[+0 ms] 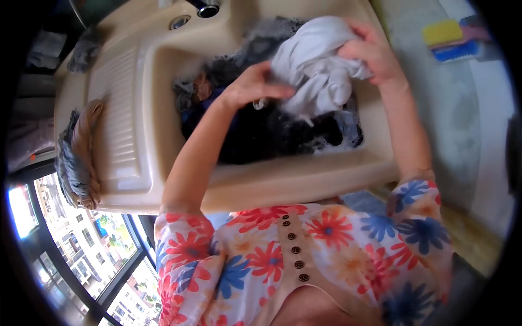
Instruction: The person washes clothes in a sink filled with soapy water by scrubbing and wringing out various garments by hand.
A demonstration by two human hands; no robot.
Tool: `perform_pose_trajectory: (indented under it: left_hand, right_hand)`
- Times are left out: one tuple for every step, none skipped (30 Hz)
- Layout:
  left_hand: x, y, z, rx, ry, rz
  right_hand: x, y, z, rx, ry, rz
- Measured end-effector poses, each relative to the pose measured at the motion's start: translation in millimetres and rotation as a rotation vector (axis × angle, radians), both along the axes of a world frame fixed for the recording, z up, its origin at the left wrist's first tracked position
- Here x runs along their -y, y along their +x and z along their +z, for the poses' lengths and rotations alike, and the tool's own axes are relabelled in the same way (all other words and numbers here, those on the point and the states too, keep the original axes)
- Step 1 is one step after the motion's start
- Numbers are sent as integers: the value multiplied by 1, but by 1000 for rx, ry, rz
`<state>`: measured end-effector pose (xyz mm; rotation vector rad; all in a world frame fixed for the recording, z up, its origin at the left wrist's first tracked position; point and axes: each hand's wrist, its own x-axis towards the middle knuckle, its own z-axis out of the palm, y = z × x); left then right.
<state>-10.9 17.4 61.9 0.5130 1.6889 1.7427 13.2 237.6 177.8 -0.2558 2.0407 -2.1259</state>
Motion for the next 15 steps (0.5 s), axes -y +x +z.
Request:
perform_pose_trajectory:
  left_hand:
    - [-12, -6, 5, 16, -28, 49]
    - [-22, -15, 7, 31, -58, 94]
    - [-30, -25, 1, 47, -17, 224]
    - [-32, -27, 15, 144, 119, 293]
    - [12, -22, 14, 221, 277, 278]
    - [21, -29, 17, 281, 429, 262]
    - [26, -31, 25, 369, 491, 222]
    - [30, -34, 34, 459, 551, 183]
    - [32, -45, 16, 443, 418, 205]
    - [25, -51, -5, 365, 218, 292]
    - [16, -48, -23, 206, -65, 363]
    - [5, -44, -41, 42, -347, 425]
    - [-7, -38, -68, -177, -656, 330]
    - [-17, -31, -92, -400, -958, 222]
    - [-28, -23, -106, -361, -968, 177]
  right_hand:
    - [-10, -3, 4, -13, -4, 3]
    - [-24, -8, 5, -26, -10, 3]
    - [-40, -15, 5, -40, -13, 7]
    - [-62, -24, -1, 38, 56, 0]
    - [-46, -22, -18, 133, 127, -18]
    - [-59, -29, -37, 211, 188, -35]
    - [-64, -33, -63, 244, 278, -41]
    - [-65, -35, -90, 280, 367, -45]
    - [-63, -38, -115, 313, 469, -89]
    - [-57, -41, -141, 344, 573, -130]
    - [-48, -37, -179, 219, 780, -264]
    - [-37, -34, -209, 94, 983, -399]
    - [-16, -28, -218, 114, 1134, -332]
    - [1, -18, -222, 137, 1283, -261]
    - [4, -10, -226, 103, 1292, -158]
